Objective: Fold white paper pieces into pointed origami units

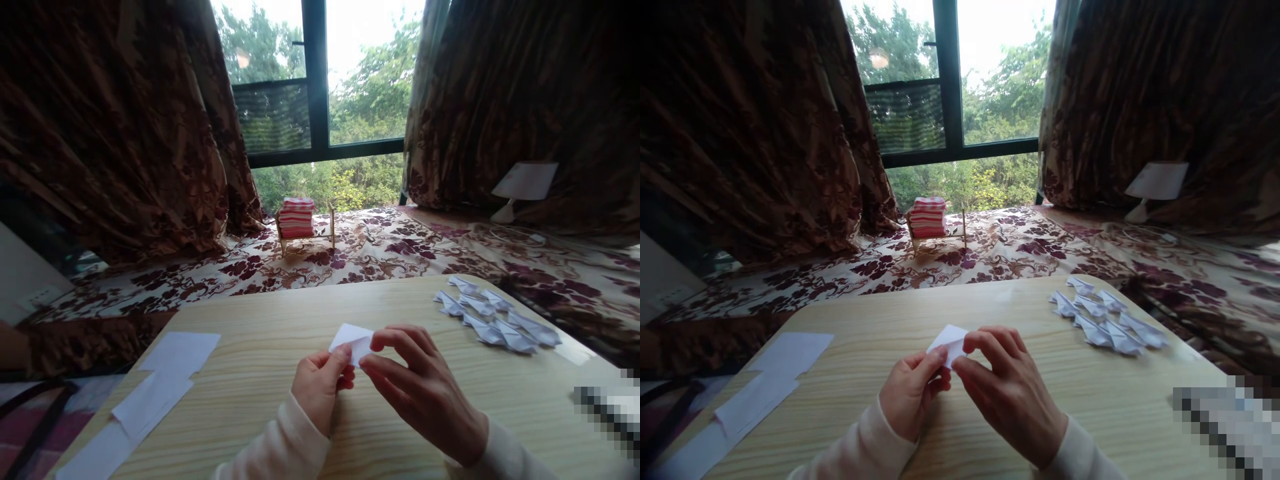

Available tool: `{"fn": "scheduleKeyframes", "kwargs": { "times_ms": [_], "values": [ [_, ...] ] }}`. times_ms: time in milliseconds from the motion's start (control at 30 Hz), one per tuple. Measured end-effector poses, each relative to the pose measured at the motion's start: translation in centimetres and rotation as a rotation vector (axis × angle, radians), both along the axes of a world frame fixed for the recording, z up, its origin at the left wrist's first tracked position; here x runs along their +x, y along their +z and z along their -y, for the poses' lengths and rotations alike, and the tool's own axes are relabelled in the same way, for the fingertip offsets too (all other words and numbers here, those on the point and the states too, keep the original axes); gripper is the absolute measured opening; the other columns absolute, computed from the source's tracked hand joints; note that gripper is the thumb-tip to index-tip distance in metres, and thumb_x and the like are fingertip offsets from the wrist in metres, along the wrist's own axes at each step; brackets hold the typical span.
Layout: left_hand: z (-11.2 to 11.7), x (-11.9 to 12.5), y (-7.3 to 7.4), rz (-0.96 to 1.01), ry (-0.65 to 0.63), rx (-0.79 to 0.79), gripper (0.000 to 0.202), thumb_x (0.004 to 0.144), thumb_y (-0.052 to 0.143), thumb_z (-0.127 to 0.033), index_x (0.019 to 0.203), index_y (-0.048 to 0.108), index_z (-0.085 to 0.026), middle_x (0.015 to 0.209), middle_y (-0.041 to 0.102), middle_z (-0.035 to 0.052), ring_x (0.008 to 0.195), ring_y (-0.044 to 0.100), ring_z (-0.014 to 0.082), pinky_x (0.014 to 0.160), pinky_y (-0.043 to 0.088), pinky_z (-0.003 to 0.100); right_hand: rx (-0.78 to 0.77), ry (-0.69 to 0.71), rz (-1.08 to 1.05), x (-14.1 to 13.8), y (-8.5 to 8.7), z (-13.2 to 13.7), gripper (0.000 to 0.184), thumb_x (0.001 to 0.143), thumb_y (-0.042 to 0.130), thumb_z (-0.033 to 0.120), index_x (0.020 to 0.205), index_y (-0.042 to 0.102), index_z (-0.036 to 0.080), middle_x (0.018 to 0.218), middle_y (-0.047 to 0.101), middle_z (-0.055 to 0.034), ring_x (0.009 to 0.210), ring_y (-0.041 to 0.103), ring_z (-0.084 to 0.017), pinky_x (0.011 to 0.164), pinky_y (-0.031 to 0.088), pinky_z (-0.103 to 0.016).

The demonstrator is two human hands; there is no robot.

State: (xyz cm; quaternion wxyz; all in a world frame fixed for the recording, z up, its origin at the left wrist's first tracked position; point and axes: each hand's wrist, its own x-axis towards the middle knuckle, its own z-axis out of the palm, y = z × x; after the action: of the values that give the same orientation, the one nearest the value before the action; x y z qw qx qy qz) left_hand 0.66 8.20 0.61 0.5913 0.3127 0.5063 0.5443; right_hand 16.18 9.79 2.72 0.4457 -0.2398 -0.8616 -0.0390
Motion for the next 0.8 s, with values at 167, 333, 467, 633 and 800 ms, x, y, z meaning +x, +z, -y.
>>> {"fn": "scheduleKeyframes", "kwargs": {
  "times_ms": [167, 333, 467, 633, 800],
  "values": [
    [0.0, -0.2, -0.2, -0.123, -0.015, 0.072, 0.047, 0.053, 0.072, -0.056, 0.056, 0.064, -0.01, 0.05, 0.052, 0.0004, 0.051, 0.043, 0.0094, 0.055, 0.035, 0.024, -0.034, 0.011, 0.032, -0.1, 0.3, 0.1, 0.013, 0.084, 0.052, 0.01, 0.084, 0.061, 0.02, 0.083, 0.056, -0.005, 0.081, 0.049, -0.017, 0.073, 0.038, -0.032],
    [0.4, -0.2, 0.8, -0.259, -0.042, 0.13, 0.042, 0.062, 0.066, -0.053, 0.051, 0.06, -0.013, 0.049, 0.049, -0.0007, 0.053, 0.041, 0.0111, 0.056, 0.031, 0.025, -0.15, 0.007, 0.082, 0.0, -0.1, -0.1, 0.014, 0.085, 0.049, 0.013, 0.086, 0.06, 0.021, 0.083, 0.055, -0.0049, 0.078, 0.048, -0.018, 0.07, 0.038, -0.032],
    [0.7, 0.0, 1.6, -0.325, -0.061, 0.167, 0.039, 0.065, 0.063, -0.05, 0.047, 0.054, -0.016, 0.048, 0.046, -0.002, 0.054, 0.039, 0.0117, 0.056, 0.03, 0.025, -0.206, -0.021, 0.038, 0.1, -0.6, -0.4, 0.014, 0.086, 0.047, 0.014, 0.085, 0.06, 0.021, 0.083, 0.056, -0.0053, 0.078, 0.049, -0.018, 0.069, 0.04, -0.033],
    [0.7, 0.1, 2.0, -0.355, -0.077, 0.257, 0.036, 0.068, 0.061, -0.041, 0.043, 0.052, -0.017, 0.054, 0.049, -0.0002, 0.063, 0.047, 0.0151, 0.065, 0.037, 0.026, -0.282, -0.024, -0.064, -0.2, -1.1, -0.5, 0.01, 0.085, 0.051, 0.016, 0.086, 0.06, 0.02, 0.082, 0.057, -0.0046, 0.078, 0.051, -0.018, 0.068, 0.043, -0.031],
    [0.7, 0.1, 1.4, -0.336, -0.117, 0.311, 0.02, 0.073, 0.061, -0.031, 0.066, 0.069, -0.015, 0.075, 0.063, 0.0043, 0.082, 0.056, 0.0208, 0.079, 0.042, 0.028, -0.47, -0.082, -0.125, -0.1, -1.6, -0.7, 0.008, 0.084, 0.055, 0.024, 0.079, 0.059, 0.02, 0.081, 0.058, -0.0043, 0.08, 0.052, -0.019, 0.071, 0.043, -0.033]
  ]
}}
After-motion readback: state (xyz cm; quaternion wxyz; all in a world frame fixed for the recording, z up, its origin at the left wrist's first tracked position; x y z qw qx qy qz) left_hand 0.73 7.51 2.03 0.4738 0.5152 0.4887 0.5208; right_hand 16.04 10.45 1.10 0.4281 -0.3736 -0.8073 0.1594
